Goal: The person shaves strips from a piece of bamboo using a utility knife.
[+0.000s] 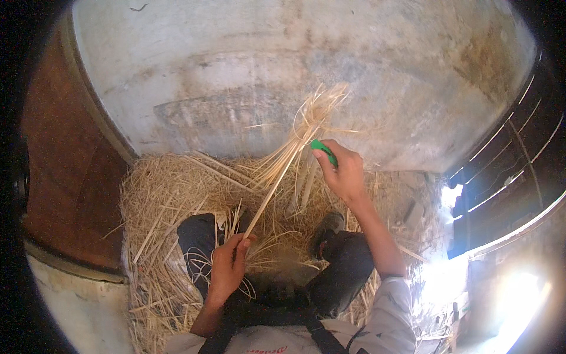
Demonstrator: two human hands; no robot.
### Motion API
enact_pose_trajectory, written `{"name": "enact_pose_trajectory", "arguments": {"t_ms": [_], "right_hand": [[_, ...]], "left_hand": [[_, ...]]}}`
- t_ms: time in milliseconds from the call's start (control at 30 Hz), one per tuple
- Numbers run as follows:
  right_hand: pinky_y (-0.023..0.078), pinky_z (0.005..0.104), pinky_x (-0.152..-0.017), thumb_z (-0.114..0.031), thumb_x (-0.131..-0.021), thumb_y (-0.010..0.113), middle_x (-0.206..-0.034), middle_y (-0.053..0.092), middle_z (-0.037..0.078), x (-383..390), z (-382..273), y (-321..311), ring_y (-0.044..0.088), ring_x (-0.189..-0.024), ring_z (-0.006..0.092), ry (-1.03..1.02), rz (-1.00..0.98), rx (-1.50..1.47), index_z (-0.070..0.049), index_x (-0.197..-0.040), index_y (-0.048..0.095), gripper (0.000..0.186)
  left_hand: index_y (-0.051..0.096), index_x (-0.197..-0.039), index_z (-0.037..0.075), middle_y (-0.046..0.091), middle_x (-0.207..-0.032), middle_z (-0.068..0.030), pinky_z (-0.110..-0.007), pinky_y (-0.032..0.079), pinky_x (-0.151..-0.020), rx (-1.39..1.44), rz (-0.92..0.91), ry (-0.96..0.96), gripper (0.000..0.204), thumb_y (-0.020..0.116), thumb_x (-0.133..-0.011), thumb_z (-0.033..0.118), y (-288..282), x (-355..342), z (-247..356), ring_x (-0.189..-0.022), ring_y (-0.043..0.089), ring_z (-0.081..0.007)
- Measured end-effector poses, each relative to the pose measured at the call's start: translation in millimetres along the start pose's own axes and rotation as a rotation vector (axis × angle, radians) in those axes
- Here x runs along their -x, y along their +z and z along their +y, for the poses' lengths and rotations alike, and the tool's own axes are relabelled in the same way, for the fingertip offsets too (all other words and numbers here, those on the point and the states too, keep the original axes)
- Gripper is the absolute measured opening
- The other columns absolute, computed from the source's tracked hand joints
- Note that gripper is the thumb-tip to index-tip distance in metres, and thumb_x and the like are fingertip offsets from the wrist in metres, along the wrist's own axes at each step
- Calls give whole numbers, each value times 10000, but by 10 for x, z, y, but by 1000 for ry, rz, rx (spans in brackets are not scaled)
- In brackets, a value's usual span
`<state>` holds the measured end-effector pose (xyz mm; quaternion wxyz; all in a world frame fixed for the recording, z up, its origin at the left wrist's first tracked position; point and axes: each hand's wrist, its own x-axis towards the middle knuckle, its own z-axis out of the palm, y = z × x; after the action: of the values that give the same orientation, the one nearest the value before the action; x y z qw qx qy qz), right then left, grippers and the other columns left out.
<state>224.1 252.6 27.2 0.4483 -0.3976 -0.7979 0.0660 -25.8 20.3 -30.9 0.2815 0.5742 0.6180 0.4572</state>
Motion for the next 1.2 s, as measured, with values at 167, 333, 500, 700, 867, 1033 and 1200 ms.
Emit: {"name": "enact_pose_trajectory", "arguments": {"t_ms": [167, 333, 500, 700, 867, 1033, 1200], "right_hand": [[449, 329, -577, -294, -1084, 667, -706, 589, 82, 90, 3, -50, 565, -595, 168, 85, 52, -155, -29, -1164, 744, 287], [213, 257, -534, -514, -1145, 504, -681, 375, -58, 97, -9, -131, 299, -580, 43, 375, -144, -905, 2, -1132, 704, 554], [413, 293, -612, -369, -1093, 642, -789, 605, 39, 153, 141, -149, 524, -644, 131, 156, -21, -470, -8, -1154, 737, 378], [586, 377, -678, -278, -960, 806, -934, 766, 136, 220, -231, -126, 763, -769, 301, -253, -108, -121, -40, -1116, 766, 287], [584, 377, -591, -321, -891, 869, -887, 742, 60, 392, -474, -6, 742, -670, 248, -423, -271, -30, -105, -1136, 772, 340], [562, 348, -550, -331, -881, 875, -867, 732, 30, 445, -664, 63, 732, -643, 223, -442, -174, 9, -124, -1129, 772, 339], [564, 345, -550, -336, -872, 886, -877, 750, 29, 437, -657, 40, 732, -642, 218, -394, -155, 20, -121, -1108, 775, 338]], "left_hand": [[765, -1197, 3, 550, -681, -41, -319, 357, -556, 76, 4, 58, 283, 610, -1131, 230, 9, -74, -11, -610, 438, -94], [773, -1192, 3, 626, -732, -39, -297, 387, -576, 109, -57, 22, 267, 646, -1111, 222, -41, -147, 99, -635, 474, -82], [782, -1191, 8, 664, -762, -16, -266, 397, -587, 103, -7, 47, 256, 665, -1100, 217, -4, -107, 35, -653, 506, -62], [783, -1203, 13, 707, -810, -27, -256, 437, -625, 111, 3, -12, 258, 676, -1093, 220, 27, -126, 94, -703, 548, -57], [774, -1220, 1, 768, -885, -65, -261, 478, -659, 85, 15, 27, 243, 703, -1074, 182, 18, -218, 186, -737, 598, -61], [766, -1228, -9, 787, -925, -92, -266, 487, -661, 111, 152, 146, 234, 735, -1052, 141, 110, -293, 256, -740, 613, -66], [758, -1234, -14, 777, -901, -112, -291, 502, -662, 57, 141, 96, 240, 729, -1057, 145, 124, -264, 313, -721, 633, -112]]}}
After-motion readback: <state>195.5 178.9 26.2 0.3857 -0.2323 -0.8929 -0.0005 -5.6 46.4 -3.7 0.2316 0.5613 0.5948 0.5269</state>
